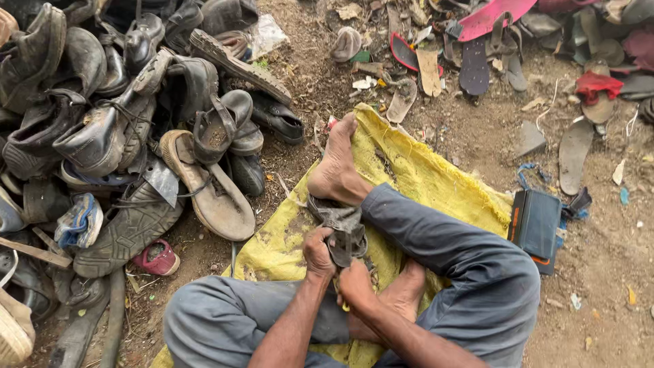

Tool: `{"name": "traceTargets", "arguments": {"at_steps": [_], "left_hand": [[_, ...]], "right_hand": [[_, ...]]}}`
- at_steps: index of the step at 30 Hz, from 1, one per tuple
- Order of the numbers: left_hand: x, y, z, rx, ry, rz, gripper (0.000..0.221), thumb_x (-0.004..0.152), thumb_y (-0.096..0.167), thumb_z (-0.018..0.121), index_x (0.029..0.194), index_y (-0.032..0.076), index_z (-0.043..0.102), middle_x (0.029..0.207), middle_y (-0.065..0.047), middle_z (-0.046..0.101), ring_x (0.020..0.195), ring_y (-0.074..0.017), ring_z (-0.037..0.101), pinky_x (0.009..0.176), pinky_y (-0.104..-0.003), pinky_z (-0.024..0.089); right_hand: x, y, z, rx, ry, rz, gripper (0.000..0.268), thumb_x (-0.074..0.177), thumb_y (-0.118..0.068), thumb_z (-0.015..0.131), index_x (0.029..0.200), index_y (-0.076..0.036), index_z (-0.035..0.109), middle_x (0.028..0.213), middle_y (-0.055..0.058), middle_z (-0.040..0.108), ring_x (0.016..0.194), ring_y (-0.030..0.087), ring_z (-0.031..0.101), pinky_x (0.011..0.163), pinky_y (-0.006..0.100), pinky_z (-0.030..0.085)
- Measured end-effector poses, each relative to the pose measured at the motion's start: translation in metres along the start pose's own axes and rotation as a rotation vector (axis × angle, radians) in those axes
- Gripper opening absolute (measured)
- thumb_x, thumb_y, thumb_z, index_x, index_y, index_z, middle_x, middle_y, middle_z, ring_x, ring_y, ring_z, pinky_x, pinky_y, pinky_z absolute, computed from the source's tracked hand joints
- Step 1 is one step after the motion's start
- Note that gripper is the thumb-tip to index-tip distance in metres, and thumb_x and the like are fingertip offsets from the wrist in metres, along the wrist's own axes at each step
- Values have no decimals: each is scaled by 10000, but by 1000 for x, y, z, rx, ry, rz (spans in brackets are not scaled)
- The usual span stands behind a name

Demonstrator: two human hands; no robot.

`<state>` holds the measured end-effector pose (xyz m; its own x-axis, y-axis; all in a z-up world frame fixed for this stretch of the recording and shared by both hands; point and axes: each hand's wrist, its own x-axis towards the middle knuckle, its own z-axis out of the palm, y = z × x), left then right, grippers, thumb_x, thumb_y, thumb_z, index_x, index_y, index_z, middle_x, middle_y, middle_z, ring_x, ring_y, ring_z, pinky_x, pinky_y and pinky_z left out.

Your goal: The person uses a small knife and a metal tool to scrape, cut, and repair the soles and uppers of various old shoes while sitting on a tarp next to a pile of footwear.

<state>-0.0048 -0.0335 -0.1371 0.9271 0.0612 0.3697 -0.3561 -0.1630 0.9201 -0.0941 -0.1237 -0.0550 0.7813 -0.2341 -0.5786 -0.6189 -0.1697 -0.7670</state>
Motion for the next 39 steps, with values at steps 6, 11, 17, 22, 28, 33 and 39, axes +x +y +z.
{"name": "traceTargets", "arguments": {"at_steps": [6,11,17,22,28,33,39], "left_hand": [[8,56,-23,-803,145,-692,173,857,116,621,986,42,709,950,-44,694,858,-135,628,810,-267,505],[-9,28,-39,-174,212,-497,167,803,108,737,897,-9,663,993,-81,653,909,-199,599,830,-316,482],[-21,-18,-29,-294,571,-1108,507,1019,379,626,901,-115,636,810,-117,541,727,-243,469,621,-403,416],[-23,-15,-33,367,391,-1104,623,1146,469,527,973,-105,693,898,-252,642,868,-396,618,780,-440,484],[19,108,-50,842,331,119,487,1010,264,573,1356,-76,534,1310,-251,590,1274,-379,557,1124,-491,431],[47,123,-61,989,-418,-465,458,988,359,585,1253,-14,604,1243,-187,579,1245,-360,506,1145,-570,310],[24,92,-64,937,-246,-268,350,814,305,617,896,9,786,1382,-249,524,1327,-420,471,1083,-547,395]], "right_hand": [[-32,26,8,-221,-26,-49,305,1012,-242,492,1215,-20,549,717,171,619,598,349,641,526,442,513],[-24,66,-51,-323,166,-764,456,956,-155,623,1363,31,538,963,205,713,826,349,721,692,434,565],[-9,-55,-90,-707,-192,-322,450,934,-239,650,1381,-189,627,841,244,708,764,418,683,724,480,539],[-6,-90,-64,-1022,-141,-546,530,899,-101,483,1404,-208,605,885,226,706,836,429,666,703,557,491],[-2,-72,-59,-997,-237,-582,535,966,-120,411,1496,-175,468,827,221,683,766,411,671,671,528,508],[-14,-67,-61,-946,-131,-392,482,968,-162,447,1442,-188,532,907,250,697,836,433,686,736,552,504],[8,-92,-52,-817,-117,-514,424,910,-147,504,1312,-93,628,938,300,699,874,472,676,772,563,505]]}}
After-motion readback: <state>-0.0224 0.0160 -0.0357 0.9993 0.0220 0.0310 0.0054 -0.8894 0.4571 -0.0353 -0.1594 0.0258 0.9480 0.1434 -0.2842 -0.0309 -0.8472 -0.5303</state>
